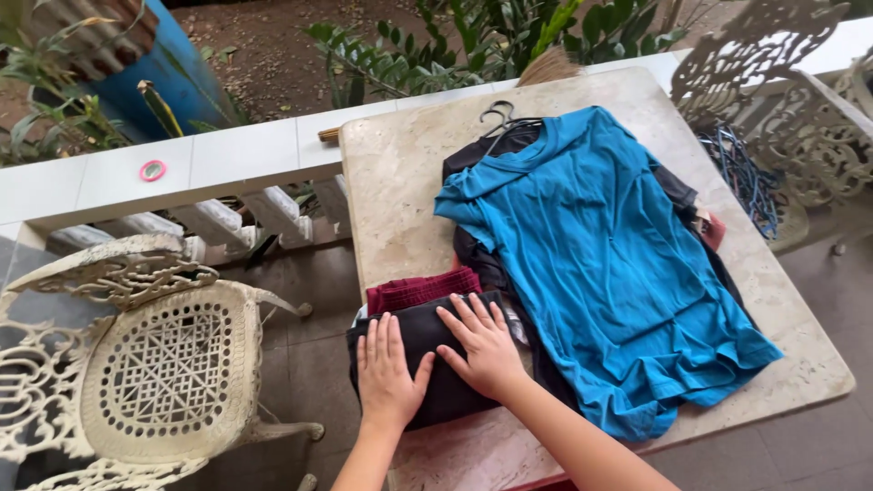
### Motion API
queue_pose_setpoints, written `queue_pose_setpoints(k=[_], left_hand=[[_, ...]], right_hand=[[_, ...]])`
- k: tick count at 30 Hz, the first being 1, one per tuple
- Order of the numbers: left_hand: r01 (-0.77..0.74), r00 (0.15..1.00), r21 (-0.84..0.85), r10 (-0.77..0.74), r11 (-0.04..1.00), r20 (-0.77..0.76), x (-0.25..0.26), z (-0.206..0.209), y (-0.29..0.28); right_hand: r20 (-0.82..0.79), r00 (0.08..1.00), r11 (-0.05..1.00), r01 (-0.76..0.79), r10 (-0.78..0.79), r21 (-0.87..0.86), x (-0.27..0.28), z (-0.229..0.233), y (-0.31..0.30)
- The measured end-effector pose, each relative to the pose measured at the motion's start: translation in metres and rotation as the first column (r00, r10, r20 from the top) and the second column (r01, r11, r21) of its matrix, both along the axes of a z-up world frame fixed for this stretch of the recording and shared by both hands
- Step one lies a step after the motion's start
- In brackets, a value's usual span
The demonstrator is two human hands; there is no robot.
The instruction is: Folding shirts and pants on a table and using hangers.
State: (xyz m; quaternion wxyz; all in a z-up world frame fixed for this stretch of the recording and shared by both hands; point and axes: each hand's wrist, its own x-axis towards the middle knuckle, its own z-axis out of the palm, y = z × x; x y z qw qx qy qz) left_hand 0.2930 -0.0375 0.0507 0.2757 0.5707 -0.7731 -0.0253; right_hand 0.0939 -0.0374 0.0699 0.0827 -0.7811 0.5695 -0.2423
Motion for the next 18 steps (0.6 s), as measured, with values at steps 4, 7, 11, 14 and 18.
queue_pose_setpoints(k=[4,7,11,14,18], left_hand=[[-0.046,0.999,-0.025,0.047,0.999,0.006,-0.04,0.042,-0.007],[0.03,0.998,-0.091,-0.035,0.995,-0.048,-0.088,0.067,-0.014],[0.27,0.945,-0.064,-0.277,0.961,-0.175,-0.163,0.064,-0.03],[0.341,0.907,0.0,-0.329,0.94,-0.261,-0.215,0.041,-0.038],[0.303,0.919,0.135,-0.251,0.943,-0.304,-0.276,0.012,-0.048]], right_hand=[[0.328,0.945,0.994,-0.017,-0.019,0.108,-0.03,0.012,0.004],[0.602,0.79,0.988,0.031,-0.119,0.154,-0.064,0.016,0.01],[0.596,0.761,0.966,0.194,-0.257,0.169,-0.134,0.002,0.009],[0.604,0.721,0.94,0.236,-0.34,0.247,-0.194,-0.012,0.005],[0.608,0.648,0.88,0.239,-0.46,0.411,-0.275,-0.041,-0.008]])
